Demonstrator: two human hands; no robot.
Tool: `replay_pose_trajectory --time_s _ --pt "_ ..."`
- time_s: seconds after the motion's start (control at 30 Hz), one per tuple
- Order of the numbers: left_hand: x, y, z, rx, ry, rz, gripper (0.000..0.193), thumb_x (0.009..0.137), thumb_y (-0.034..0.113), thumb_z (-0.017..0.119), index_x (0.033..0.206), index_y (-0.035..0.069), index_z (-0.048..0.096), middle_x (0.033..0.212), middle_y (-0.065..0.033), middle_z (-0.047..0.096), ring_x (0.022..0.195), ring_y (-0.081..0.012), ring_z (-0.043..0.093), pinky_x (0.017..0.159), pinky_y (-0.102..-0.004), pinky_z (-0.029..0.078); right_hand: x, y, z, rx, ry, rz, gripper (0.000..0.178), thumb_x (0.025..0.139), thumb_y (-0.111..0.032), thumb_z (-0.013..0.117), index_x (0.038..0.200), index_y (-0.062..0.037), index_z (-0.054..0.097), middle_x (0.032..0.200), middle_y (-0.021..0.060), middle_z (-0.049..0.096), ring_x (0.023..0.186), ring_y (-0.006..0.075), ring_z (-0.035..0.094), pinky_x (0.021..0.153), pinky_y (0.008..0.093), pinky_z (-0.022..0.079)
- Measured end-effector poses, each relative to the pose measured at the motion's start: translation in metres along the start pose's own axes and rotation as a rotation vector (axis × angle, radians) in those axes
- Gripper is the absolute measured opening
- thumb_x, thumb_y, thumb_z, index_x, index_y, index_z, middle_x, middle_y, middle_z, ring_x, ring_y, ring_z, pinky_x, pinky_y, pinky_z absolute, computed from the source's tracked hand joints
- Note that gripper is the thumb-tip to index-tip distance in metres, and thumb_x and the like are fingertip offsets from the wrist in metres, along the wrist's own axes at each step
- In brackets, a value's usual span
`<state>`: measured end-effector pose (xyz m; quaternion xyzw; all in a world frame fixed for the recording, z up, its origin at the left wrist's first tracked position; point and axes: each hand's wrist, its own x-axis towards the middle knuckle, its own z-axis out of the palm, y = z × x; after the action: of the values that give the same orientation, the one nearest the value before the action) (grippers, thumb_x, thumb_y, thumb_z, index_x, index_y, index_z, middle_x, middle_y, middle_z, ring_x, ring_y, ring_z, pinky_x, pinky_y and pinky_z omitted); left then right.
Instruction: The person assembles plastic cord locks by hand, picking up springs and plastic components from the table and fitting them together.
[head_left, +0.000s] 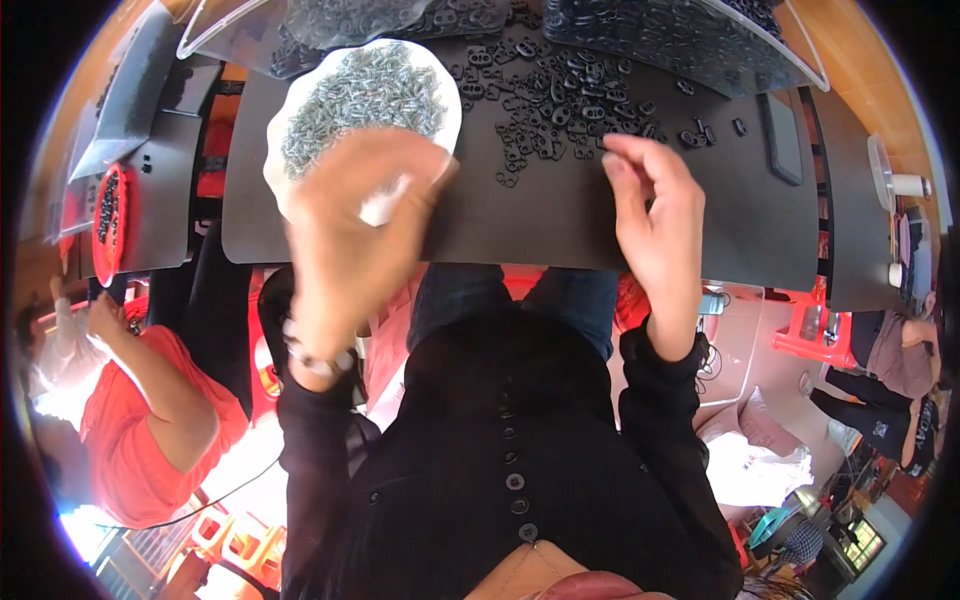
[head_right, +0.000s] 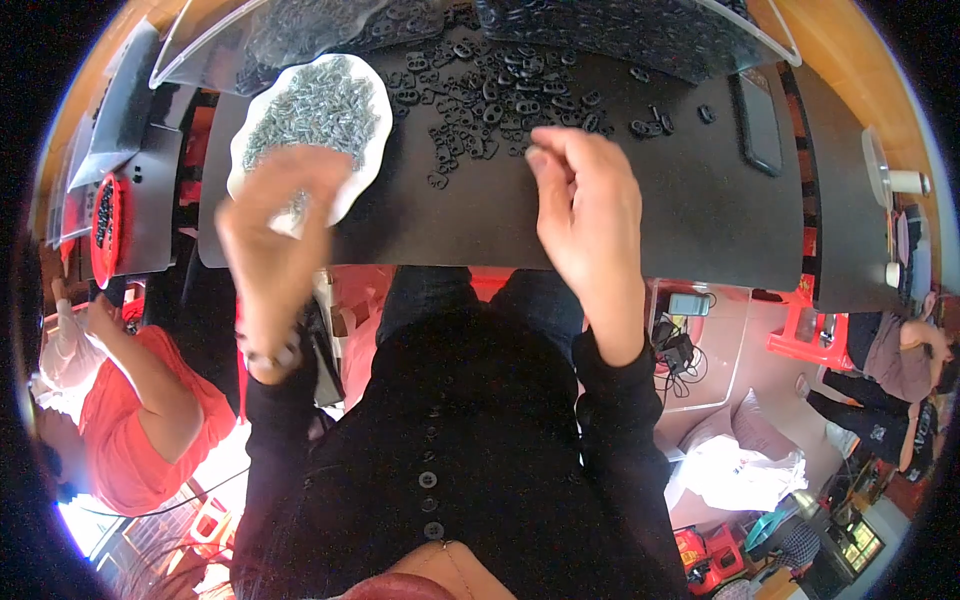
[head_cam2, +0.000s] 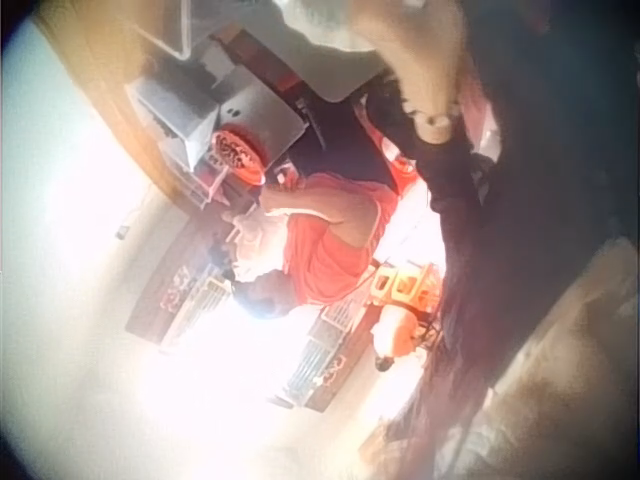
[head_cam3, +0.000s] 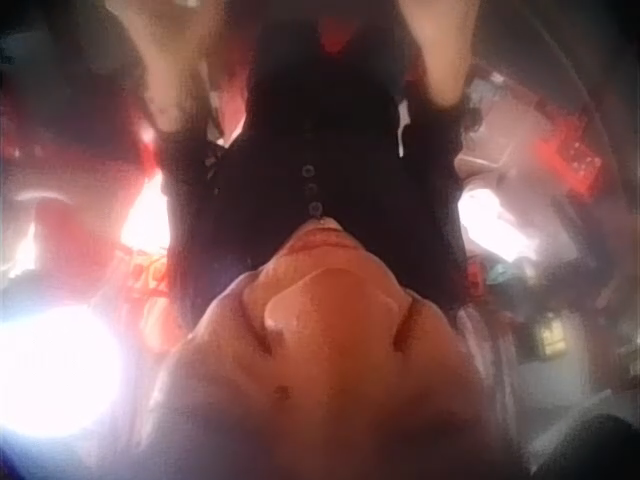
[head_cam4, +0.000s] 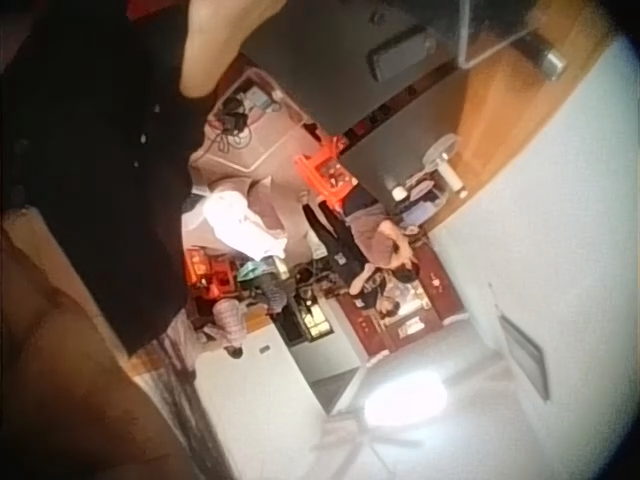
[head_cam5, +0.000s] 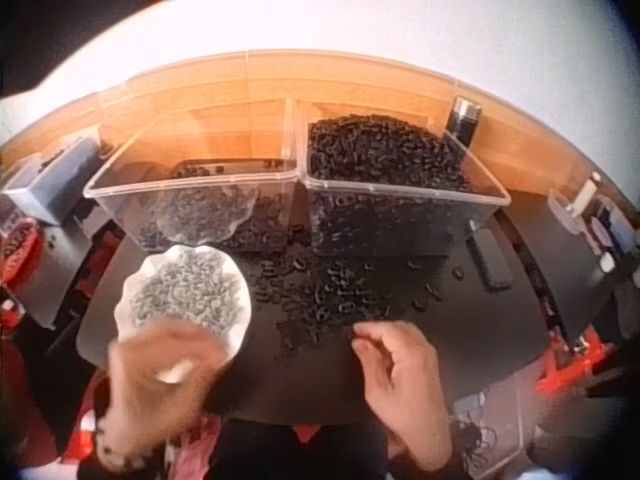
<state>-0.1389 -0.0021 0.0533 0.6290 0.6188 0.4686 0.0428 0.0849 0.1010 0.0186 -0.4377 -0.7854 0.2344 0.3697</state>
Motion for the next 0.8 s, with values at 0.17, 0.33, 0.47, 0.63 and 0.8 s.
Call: replay_pose_trajectory --time_s 0.17,0.33,0.47,0.63,0.8 --pt "-0.044 0.020 0.046 -0.275 -0.197 -0.097 0.007 0.080 0.003 0.073 0.086 0.002 0.071 0.086 -0.0100 0.066 0.072 -0.0234 0.066 0.063 -0.0311 0.052 0.029 0.015 0.007 -0.245 0.020 -0.111 0.019 0.084 -0.009 0.067 0.103 -0.0104 0.067 0.083 0.0088 0.062 0.083 0.0290 0.059 0.074 0.0377 0.049" --pt "-0.048 0.015 0.047 -0.256 -0.196 -0.082 0.007 0.078 0.001 0.072 0.085 0.002 0.070 0.087 -0.0100 0.066 0.071 -0.0250 0.065 0.063 -0.0322 0.053 0.036 0.016 0.020 -0.398 0.022 -0.222 0.016 0.082 -0.013 0.069 0.098 -0.0120 0.068 0.084 0.0074 0.062 0.086 0.0300 0.059 0.072 0.0403 0.050" --pt "-0.034 0.003 0.023 0.021 0.060 -0.069 0.008 0.076 -0.001 0.072 0.082 0.002 0.067 0.087 -0.0099 0.065 0.075 -0.0266 0.065 0.066 -0.0335 0.052 0.031 0.008 0.014 -0.398 -0.005 -0.205 0.009 0.081 -0.012 0.069 0.091 -0.0111 0.067 0.082 0.0073 0.062 0.084 0.0297 0.059 0.071 0.0400 0.050" --pt "-0.014 -0.023 -0.001 0.364 0.047 -0.152 0.015 0.080 0.009 0.071 0.094 0.004 0.068 0.091 -0.0114 0.063 0.081 -0.0309 0.062 0.065 -0.0360 0.049 0.013 -0.001 0.010 -0.271 -0.085 -0.175 0.006 0.081 -0.010 0.069 0.085 -0.0097 0.065 0.082 0.0076 0.062 0.082 0.0291 0.059 0.068 0.0394 0.050" --pt "-0.004 -0.036 -0.002 0.351 -0.083 -0.178 0.013 0.081 0.013 0.070 0.090 0.004 0.068 0.082 -0.0097 0.064 0.072 -0.0290 0.062 0.060 -0.0369 0.046 0.006 -0.005 0.017 -0.251 -0.028 -0.173 0.010 0.079 -0.008 0.070 0.088 -0.0093 0.067 0.081 0.0071 0.062 0.081 0.0283 0.059 0.069 0.0381 0.050"
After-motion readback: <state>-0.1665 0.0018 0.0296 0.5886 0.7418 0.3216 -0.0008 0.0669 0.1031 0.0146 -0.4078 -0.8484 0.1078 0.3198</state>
